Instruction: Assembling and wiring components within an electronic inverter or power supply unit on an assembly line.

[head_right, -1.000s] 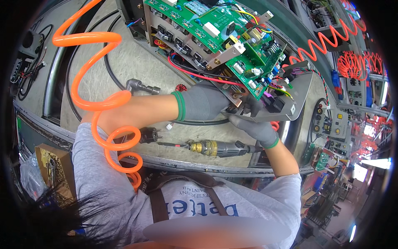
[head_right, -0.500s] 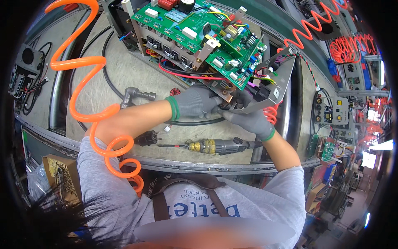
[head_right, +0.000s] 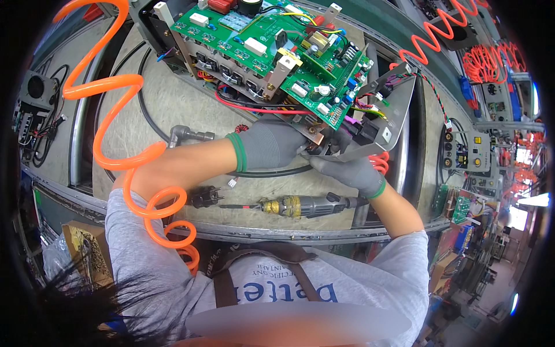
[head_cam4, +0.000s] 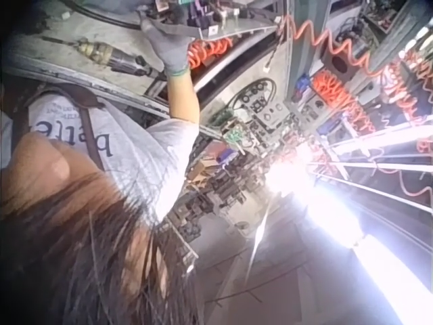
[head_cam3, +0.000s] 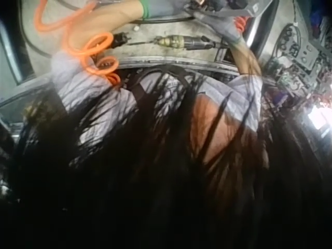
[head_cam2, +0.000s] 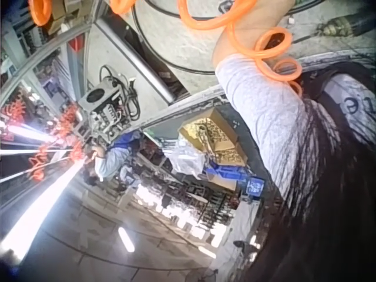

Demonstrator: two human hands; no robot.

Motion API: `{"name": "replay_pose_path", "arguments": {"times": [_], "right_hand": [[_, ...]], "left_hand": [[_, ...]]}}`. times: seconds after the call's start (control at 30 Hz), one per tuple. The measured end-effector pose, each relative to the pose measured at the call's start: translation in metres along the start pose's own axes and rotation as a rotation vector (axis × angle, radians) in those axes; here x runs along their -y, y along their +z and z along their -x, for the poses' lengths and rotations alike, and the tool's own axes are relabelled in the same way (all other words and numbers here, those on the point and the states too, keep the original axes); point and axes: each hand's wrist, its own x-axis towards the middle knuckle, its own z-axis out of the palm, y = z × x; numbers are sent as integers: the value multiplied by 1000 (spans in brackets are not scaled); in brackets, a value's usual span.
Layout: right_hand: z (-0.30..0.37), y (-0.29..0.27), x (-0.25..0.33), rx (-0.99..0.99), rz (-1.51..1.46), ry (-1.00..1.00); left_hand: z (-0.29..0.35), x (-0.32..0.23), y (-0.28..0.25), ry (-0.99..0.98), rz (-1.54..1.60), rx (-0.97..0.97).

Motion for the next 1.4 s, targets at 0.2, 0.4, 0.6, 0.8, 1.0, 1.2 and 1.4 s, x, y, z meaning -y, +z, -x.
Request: {"name": "replay_pose_path", "arguments": {"times": [0.2,0.4,0.6,0.8,1.0,1.2,1.4], "right_hand": [[1,3,13,20,-24,-13],[2,12,7,20,-213,-225],[-1,11,-3,30,-101,-168],[-19,-33,-57,-86,382,-372],[-30,-25,-58,19,12,-350],[-37,-13,-48,72,32,-398],[-26,-18,-48,-10,39,-423]], "left_hand": [[-1,-2,8,33,-115,-54],[29,-15,-2,-88,50,-107],[150,-9,-35,-304,138,-315],[338,-82,-83,-883,-279,-524],[467,-237,-41,-1522,-100,-1356],[529,-255,45,-1844,-339,-1038],[534,-162,19,-1615,-713,-814]]}}
